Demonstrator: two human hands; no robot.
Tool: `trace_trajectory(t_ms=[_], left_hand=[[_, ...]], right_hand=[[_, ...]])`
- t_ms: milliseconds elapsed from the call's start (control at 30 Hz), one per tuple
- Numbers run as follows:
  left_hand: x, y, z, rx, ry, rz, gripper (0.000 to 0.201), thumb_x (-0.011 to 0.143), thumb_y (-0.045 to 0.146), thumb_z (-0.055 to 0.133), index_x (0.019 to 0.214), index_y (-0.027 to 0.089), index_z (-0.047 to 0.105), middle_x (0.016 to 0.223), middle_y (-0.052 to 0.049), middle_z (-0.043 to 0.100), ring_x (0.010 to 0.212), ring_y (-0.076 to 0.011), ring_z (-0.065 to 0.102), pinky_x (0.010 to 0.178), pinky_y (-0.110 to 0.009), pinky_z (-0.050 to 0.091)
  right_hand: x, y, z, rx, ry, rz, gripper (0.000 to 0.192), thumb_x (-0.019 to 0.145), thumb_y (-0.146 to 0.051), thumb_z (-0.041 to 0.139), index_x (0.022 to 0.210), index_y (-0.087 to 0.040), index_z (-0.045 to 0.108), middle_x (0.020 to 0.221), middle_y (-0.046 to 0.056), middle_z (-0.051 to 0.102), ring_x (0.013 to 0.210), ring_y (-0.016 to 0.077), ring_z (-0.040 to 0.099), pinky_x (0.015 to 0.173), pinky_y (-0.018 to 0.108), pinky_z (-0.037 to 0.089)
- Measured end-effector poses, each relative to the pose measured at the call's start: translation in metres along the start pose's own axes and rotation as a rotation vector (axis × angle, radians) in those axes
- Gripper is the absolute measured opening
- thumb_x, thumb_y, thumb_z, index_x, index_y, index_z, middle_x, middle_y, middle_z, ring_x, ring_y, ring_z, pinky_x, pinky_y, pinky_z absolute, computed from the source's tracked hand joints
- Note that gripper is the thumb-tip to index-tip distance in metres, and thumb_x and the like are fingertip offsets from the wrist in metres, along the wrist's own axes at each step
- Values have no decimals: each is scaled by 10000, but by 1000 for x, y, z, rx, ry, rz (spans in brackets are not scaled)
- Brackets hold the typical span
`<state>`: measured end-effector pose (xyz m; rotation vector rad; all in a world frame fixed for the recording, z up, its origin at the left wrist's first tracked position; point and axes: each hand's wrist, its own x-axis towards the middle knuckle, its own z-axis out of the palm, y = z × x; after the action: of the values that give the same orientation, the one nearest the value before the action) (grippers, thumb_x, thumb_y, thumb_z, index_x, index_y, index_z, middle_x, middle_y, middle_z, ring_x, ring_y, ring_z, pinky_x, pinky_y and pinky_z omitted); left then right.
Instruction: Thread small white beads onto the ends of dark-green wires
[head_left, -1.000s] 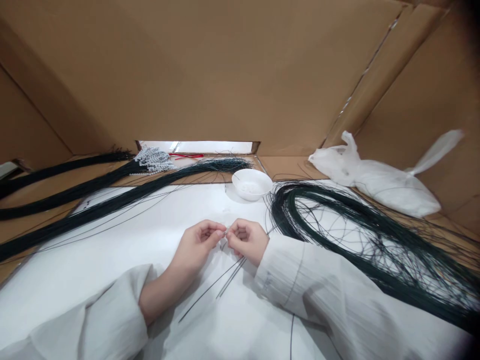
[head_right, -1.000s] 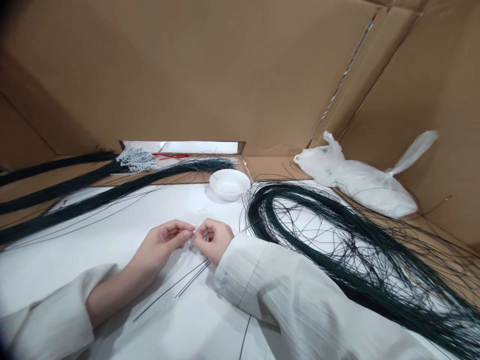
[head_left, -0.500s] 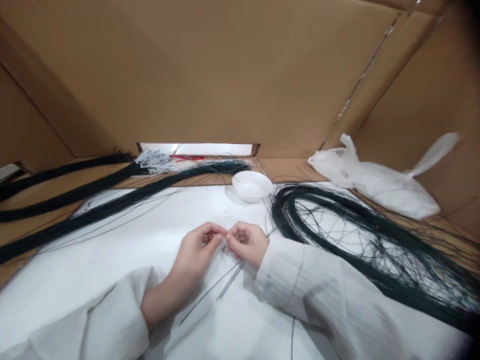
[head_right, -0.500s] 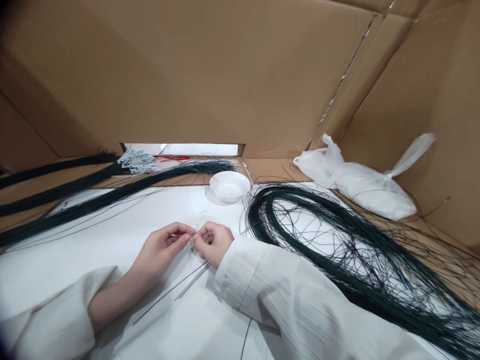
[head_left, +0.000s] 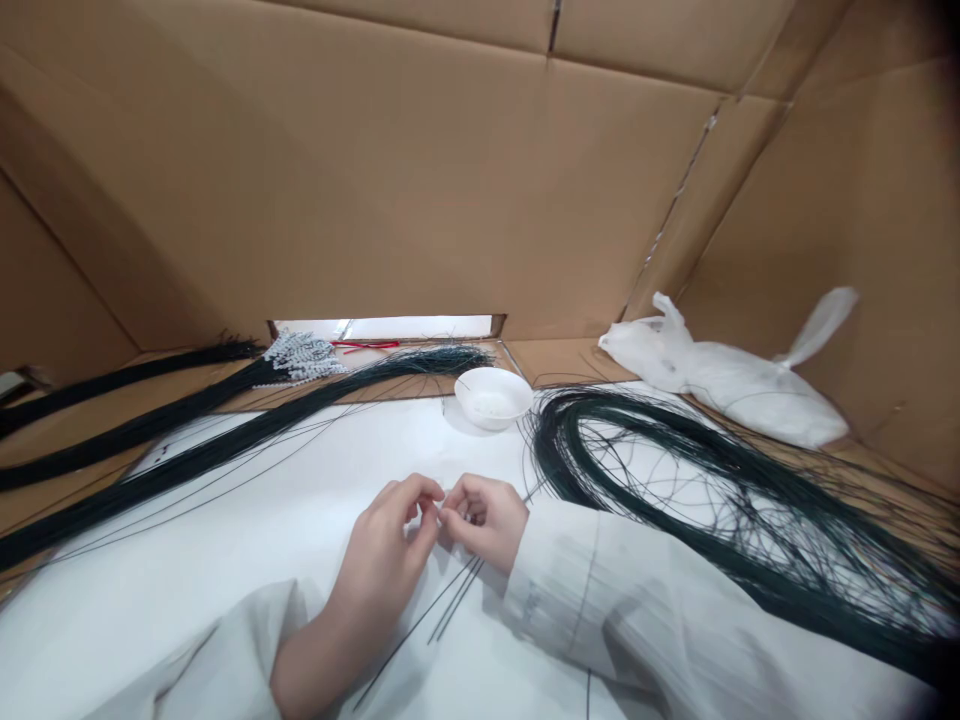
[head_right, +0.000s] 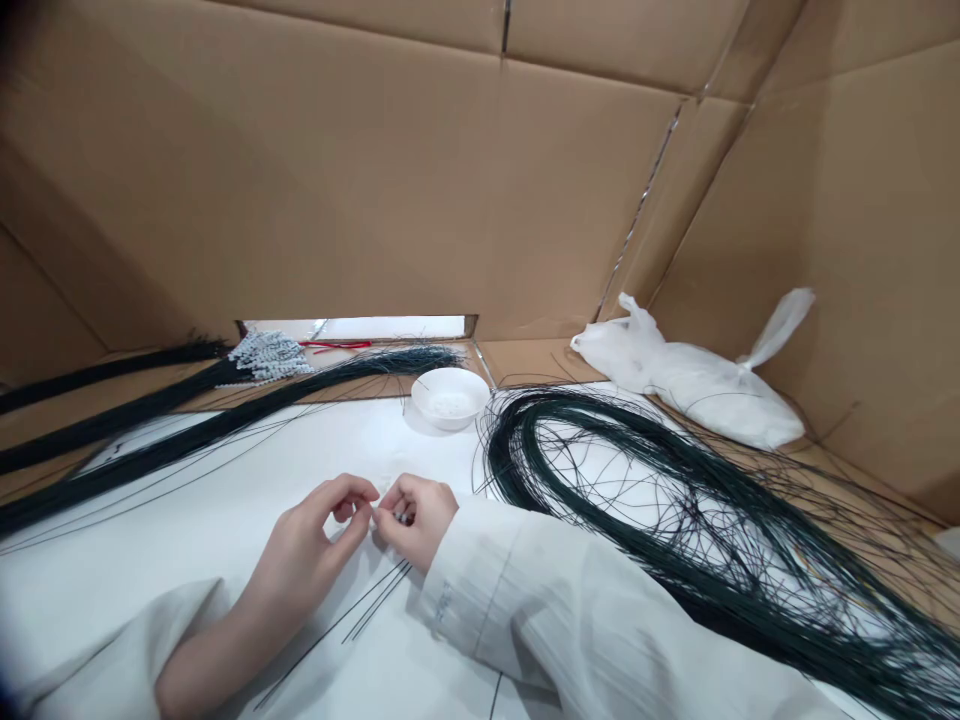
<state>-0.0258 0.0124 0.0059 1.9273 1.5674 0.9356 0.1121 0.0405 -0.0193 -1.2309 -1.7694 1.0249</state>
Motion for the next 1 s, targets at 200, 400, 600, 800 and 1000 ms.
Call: trace_trajectory(t_ms=[200, 400, 600, 800, 1000], left_hand=[[-2, 0, -1, -73, -4, -17, 47, 784, 236, 476, 812, 220, 511, 754, 27, 543, 702, -133, 499, 652, -236, 372], [-2, -2, 0, -102, 7, -21, 49, 783, 217, 459, 811, 226, 498, 728, 38, 517, 686, -126, 476, 643, -231, 360], [1, -1, 2, -126, -8, -24, 52, 785, 205, 447, 791, 221, 497, 735, 37, 522, 682, -123, 474, 640, -231, 360], [2, 1, 1, -108, 5, -14, 53, 786, 200, 446, 794, 212, 497, 731, 31, 533, 657, -121, 478, 617, -226, 365], [11, -13, -4, 57, 97, -18, 130, 815, 214, 403, 863, 205, 523, 812, -5, 576, 733, -155, 519, 675, -264, 387]], right_hand=[[3, -1, -2, 156, -111, 50, 94, 698, -196, 552, 774, -144, 571, 523, -25, 534, 389, 74, 474, 381, 179, 365], [7, -3, -5, 247, -148, 121, 56, 643, -136, 555, 675, -148, 511, 499, -50, 498, 358, 59, 465, 345, 154, 336], [7, -3, -5, 261, -148, 148, 71, 628, -108, 517, 688, -143, 531, 477, -48, 506, 340, 56, 448, 334, 154, 343], [7, -2, -5, 278, -117, 169, 56, 610, -146, 537, 663, -148, 521, 482, -50, 507, 339, 62, 460, 318, 159, 351], [11, -1, -6, 410, 119, 224, 118, 590, -214, 568, 632, -161, 471, 494, -36, 532, 373, 89, 498, 319, 193, 414]])
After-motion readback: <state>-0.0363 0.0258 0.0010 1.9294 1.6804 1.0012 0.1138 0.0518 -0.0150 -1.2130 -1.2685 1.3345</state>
